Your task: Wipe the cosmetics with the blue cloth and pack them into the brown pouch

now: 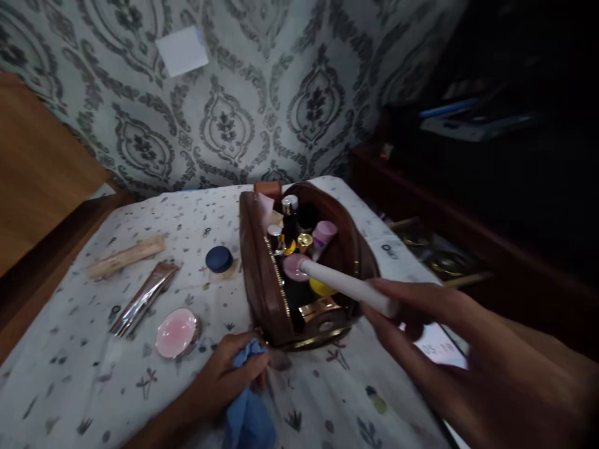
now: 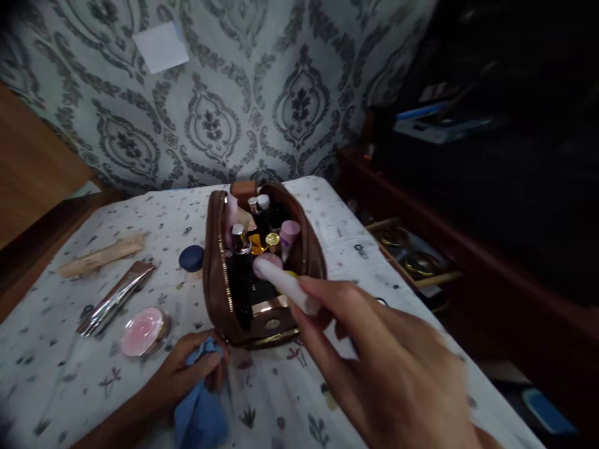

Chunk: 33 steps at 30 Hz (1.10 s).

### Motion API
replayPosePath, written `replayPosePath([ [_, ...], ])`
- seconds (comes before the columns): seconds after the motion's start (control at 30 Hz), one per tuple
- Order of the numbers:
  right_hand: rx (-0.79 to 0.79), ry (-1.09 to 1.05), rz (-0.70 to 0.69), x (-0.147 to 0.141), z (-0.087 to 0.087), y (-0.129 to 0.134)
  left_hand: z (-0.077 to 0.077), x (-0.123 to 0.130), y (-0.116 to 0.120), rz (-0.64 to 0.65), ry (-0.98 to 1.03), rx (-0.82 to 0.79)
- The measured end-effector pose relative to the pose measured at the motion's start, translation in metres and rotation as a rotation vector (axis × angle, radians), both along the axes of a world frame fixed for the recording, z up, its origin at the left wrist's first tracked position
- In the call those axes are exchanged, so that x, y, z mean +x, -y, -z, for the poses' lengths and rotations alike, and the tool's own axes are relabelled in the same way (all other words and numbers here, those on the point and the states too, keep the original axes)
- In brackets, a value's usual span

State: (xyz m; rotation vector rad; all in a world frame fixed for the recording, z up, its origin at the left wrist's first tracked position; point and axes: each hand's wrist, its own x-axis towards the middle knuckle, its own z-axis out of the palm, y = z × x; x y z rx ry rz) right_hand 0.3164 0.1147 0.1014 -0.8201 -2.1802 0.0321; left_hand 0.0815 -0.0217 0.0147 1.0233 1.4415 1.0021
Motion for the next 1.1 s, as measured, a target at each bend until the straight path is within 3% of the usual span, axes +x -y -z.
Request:
replayPosePath([
  [0.17,0.05,0.162,-0.199,-0.022,-0.028,-0.019,0.008,-0.004,0.004,-0.005,-0.019,-0.028],
  [0.43,-0.002,0.332,-0.324,-0.049,-0.046,-0.047,0.017,-0.008,0.006,0.07,-0.052,-0.026],
  [0.67,0.121,0.107,-0.184,-0.038,-0.051,-0.07,0.028,-0.013,0.009,0.062,-0.06,-0.096],
  [0.83,0.162,0.116,-0.123,-0.044,-0.049,-0.084,0.018,-0.008,0.005,0.087,-0.082,-0.047],
  [0.97,0.152,0.109,-0.143,-0.044,-0.045,-0.082,0.007,-0.002,0.003,0.012,-0.053,-0.08],
  [1.1,0.193,0.135,-0.109,-0.041,-0.04,-0.083,0.009,-0.002,0.004,0.027,-0.078,-0.069],
])
